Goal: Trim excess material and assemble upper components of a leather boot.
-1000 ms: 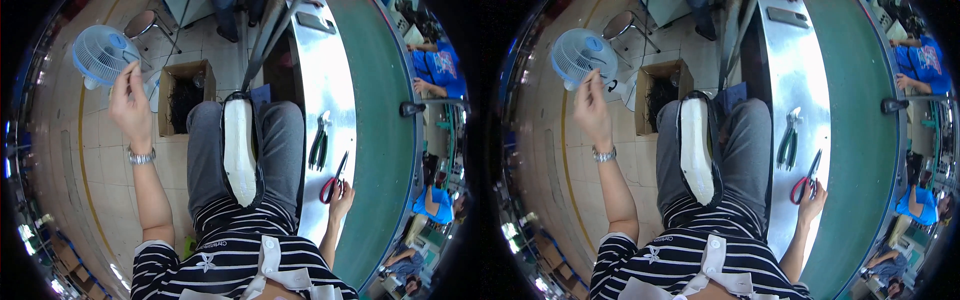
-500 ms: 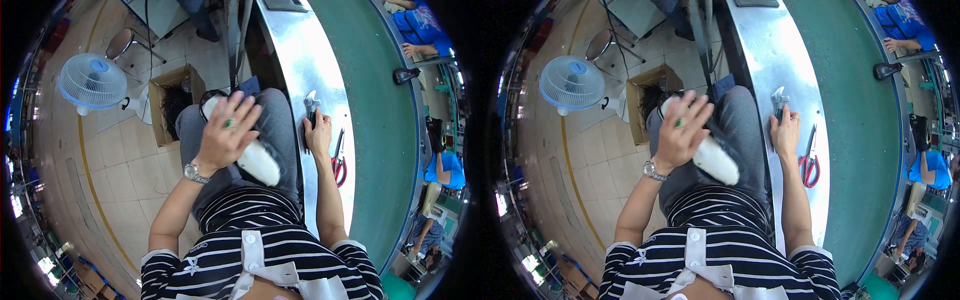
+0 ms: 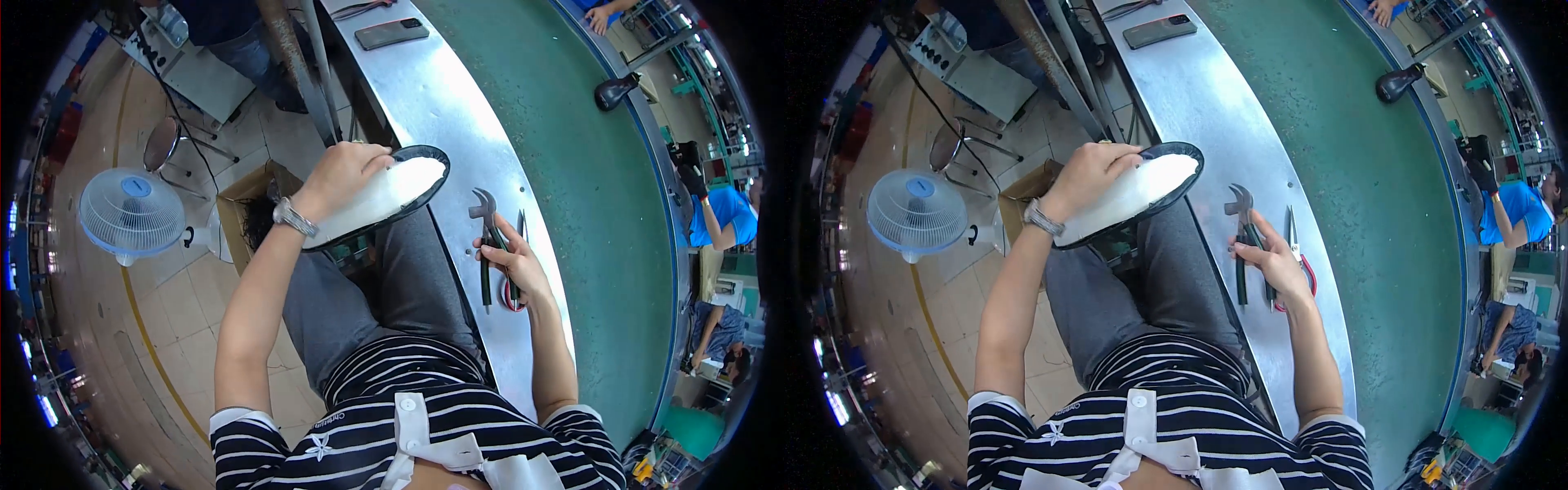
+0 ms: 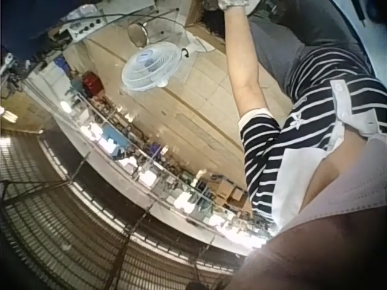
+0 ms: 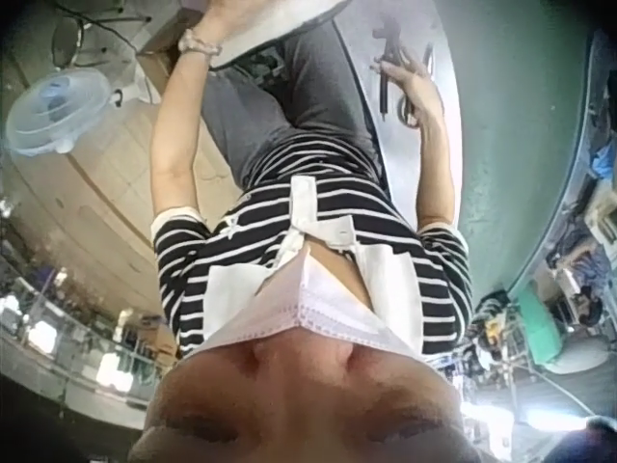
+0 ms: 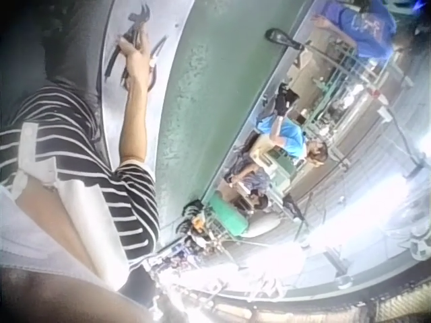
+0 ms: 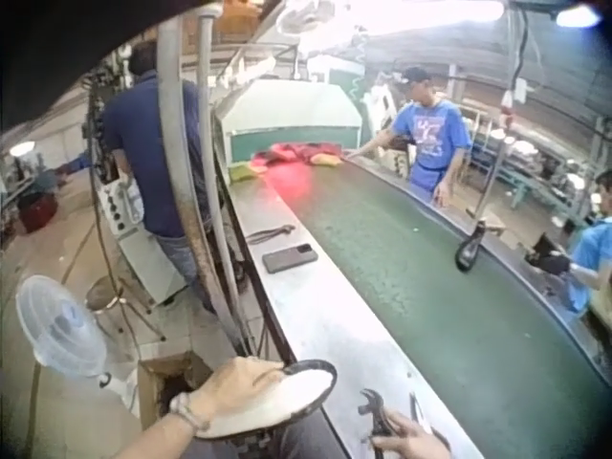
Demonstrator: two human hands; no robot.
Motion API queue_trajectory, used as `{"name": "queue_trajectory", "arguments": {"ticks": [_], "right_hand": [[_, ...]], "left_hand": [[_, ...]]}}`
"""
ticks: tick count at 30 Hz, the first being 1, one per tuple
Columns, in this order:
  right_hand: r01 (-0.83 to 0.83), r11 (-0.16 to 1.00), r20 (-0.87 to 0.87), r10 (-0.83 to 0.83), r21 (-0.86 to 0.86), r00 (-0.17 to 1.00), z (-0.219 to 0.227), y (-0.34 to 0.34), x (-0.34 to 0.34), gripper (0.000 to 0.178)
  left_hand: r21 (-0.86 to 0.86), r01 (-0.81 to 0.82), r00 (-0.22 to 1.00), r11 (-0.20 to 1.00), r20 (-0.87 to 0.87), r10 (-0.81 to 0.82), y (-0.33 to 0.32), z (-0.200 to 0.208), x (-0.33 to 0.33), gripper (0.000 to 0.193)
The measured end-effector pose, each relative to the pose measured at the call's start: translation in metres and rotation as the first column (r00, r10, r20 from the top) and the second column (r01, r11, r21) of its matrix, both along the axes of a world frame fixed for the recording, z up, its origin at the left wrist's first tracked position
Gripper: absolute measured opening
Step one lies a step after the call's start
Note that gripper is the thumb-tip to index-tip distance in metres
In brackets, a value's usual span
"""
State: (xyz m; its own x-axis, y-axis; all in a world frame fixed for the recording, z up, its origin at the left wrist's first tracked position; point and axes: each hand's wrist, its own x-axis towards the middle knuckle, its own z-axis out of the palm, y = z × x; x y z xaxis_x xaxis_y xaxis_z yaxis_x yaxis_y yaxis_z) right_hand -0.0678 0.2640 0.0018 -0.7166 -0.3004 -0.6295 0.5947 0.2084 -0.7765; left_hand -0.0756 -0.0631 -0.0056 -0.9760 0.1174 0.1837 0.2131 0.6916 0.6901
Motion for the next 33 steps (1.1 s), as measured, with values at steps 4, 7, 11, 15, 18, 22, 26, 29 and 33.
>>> {"name": "queue_trajectory", "arguments": {"ticks": [4, 7, 11, 15, 18, 22, 26, 29, 33], "right_hand": [[-0.288, 0.956, -0.081, 0.283, -0.056, 0.956, 0.033, -0.024, -0.011, 0.069], [-0.434, 0.897, -0.131, 0.421, -0.089, 0.897, 0.039, -0.042, -0.021, 0.065], [-0.666, 0.744, -0.165, 0.664, 0.055, 0.729, 0.053, -0.074, -0.043, 0.064], [-0.803, 0.57, -0.108, 0.822, 0.175, 0.56, 0.074, -0.098, -0.067, 0.059], [-0.83, 0.53, -0.068, 0.847, 0.176, 0.527, 0.079, -0.109, -0.065, 0.055], [-0.702, 0.621, -0.35, 0.781, 0.348, 0.517, 0.047, -0.094, -0.037, 0.051], [-0.583, 0.673, -0.507, 0.734, 0.455, 0.452, 0.037, -0.082, -0.011, 0.051], [-0.537, 0.686, -0.572, 0.718, 0.49, 0.396, 0.029, -0.08, -0.006, 0.051], [-0.549, 0.63, -0.54, 0.769, 0.549, 0.342, 0.046, -0.083, -0.02, 0.052]], "left_hand": [[-0.269, -0.223, 0.972, 0.937, -0.135, 0.193, 0.021, -0.006, 0.006, 0.031], [-0.275, -0.313, 0.948, 0.909, -0.031, 0.317, 0.018, -0.002, -0.003, 0.031], [-0.063, -0.309, 0.925, 0.949, 0.214, 0.315, 0.004, 0.011, 0.006, 0.043], [-0.16, -0.063, 0.969, 0.985, 0.226, 0.099, 0.029, 0.028, 0.054, 0.113], [-0.276, -0.225, 0.973, 0.934, -0.005, 0.232, 0.051, 0.0, 0.077, 0.116], [-0.225, -0.352, 0.936, 0.909, -0.069, 0.346, 0.061, -0.001, 0.08, 0.103], [-0.203, -0.343, 0.936, 0.917, -0.151, 0.317, 0.063, 0.001, 0.085, 0.089], [-0.196, -0.321, 0.942, 0.927, -0.165, 0.291, 0.061, -0.003, 0.089, 0.08], [-0.241, -0.321, 0.931, 0.916, -0.255, 0.26, 0.058, -0.012, 0.091, 0.077]]}}
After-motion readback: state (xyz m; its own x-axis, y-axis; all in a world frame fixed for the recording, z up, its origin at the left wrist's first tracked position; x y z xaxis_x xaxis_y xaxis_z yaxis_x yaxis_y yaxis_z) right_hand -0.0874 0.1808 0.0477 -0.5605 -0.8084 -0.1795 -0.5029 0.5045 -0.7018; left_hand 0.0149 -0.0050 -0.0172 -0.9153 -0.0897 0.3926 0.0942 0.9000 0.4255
